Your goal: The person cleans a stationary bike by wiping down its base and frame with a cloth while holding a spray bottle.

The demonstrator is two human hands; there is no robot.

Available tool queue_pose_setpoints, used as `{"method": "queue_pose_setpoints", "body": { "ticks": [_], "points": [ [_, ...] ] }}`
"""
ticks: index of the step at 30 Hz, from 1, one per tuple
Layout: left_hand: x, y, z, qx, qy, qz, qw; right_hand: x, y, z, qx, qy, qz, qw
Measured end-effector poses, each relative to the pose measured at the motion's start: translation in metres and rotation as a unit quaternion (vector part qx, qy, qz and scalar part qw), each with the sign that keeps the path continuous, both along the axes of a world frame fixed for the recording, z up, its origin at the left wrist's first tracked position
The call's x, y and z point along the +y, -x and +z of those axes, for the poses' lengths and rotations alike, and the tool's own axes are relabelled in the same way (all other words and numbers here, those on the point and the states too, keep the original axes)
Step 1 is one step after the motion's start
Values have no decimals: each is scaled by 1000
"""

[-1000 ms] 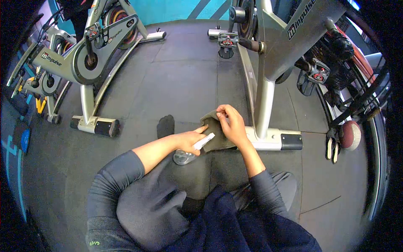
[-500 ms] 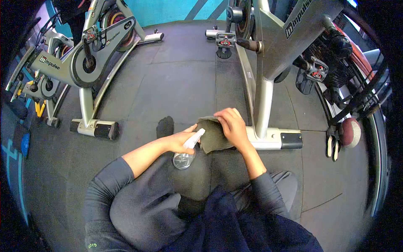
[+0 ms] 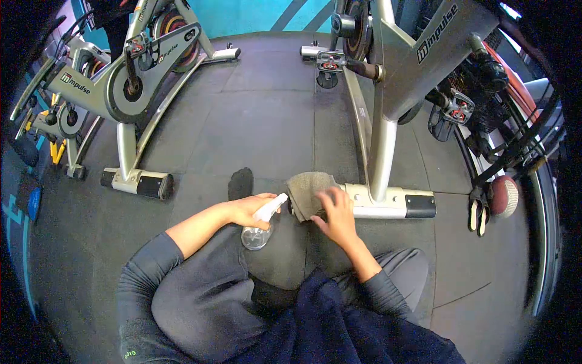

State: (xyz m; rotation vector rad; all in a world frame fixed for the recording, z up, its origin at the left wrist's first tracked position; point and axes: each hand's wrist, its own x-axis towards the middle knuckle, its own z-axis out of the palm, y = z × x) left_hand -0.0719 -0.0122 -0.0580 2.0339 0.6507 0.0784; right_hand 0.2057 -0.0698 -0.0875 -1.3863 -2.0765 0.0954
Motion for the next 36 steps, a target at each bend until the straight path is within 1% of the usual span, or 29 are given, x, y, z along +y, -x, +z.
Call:
{"method": "queue_pose_setpoints", "body": {
  "ticks": [1,2,3,4,5,6,7,8,11,12,13,15,16,18,19,20,21,22,23,24,25,26,27,29,30,32,34,35,36],
  "points": [
    [1,-1,-2,-2,0,0,1000,3,-7,-6,-5,18,-22,1000],
    [2,-3,-5,-9,-20,-21,1000,5,-16,-10,-6,18,-22,1000],
    [3,-3,-7,-16,-40,-42,998,5,-24,-11,-39,55,-12,998],
    [5,-5,-10,-16,-41,-40,998,7,-30,-12,-72,92,-2,993],
    [5,-7,-13,-37,-62,-59,996,9,-35,-13,-46,84,9,995],
    [3,-11,-13,-58,-82,-79,992,11,-37,-15,-47,85,10,995],
    [3,-14,-11,-31,-70,-90,993,15,-40,-19,-20,81,15,996],
    [1,-19,-10,-32,-69,-92,993,17,-41,-21,7,76,20,997],
    [-8,-37,7,26,-49,-149,987,20,-41,-18,6,73,27,997],
    [-8,-41,6,27,-49,-149,987,21,-41,-17,9,82,36,996],
    [-8,-45,5,27,-52,-173,983,23,-42,-16,9,83,36,996],
    [-8,-54,1,37,-71,-205,975,26,-44,-10,67,69,31,995],
    [-7,-56,-4,37,-69,-206,975,27,-45,-5,68,70,31,995],
    [-4,-60,-12,50,-45,-245,967,29,-49,8,115,77,4,990],
    [-3,-60,-14,50,-45,-245,967,30,-52,13,140,96,0,985],
    [-2,-60,-17,65,-42,-250,965,30,-58,13,140,95,0,986],
    [-2,-60,-18,79,-39,-254,963,30,-64,13,42,81,-7,996],
    [-1,-60,-19,79,-39,-254,963,29,-69,13,-56,65,-13,996],
    [-1,-60,-21,99,-36,-259,960,25,-73,13,-127,70,-27,989],
    [0,-59,-22,119,-32,-263,957,26,-72,12,-126,70,-29,989],
    [-1,-57,-24,119,-32,-264,957,29,-71,10,-93,34,-23,995],
    [-2,-54,-26,93,-49,-244,964,32,-67,8,-60,-2,-16,998],
    [-3,-52,-27,67,-65,-223,970,38,-61,8,-59,-1,-16,998],
    [-1,-51,-27,54,-47,-224,972,49,-41,9,-25,-25,49,998],
    [1,-50,-27,40,-32,-224,973,50,-31,7,-24,-26,48,998],
    [-1,-48,-15,51,-18,-219,974,55,-9,5,-56,11,103,993],
    [-1,-45,-9,60,-4,-211,976,46,12,11,-127,76,98,984],
    [-1,-43,-9,68,0,-209,976,40,19,6,-144,30,88,985],
    [-2,-42,-11,75,5,-205,976,35,22,4,-145,31,91,985]
  ]
}}
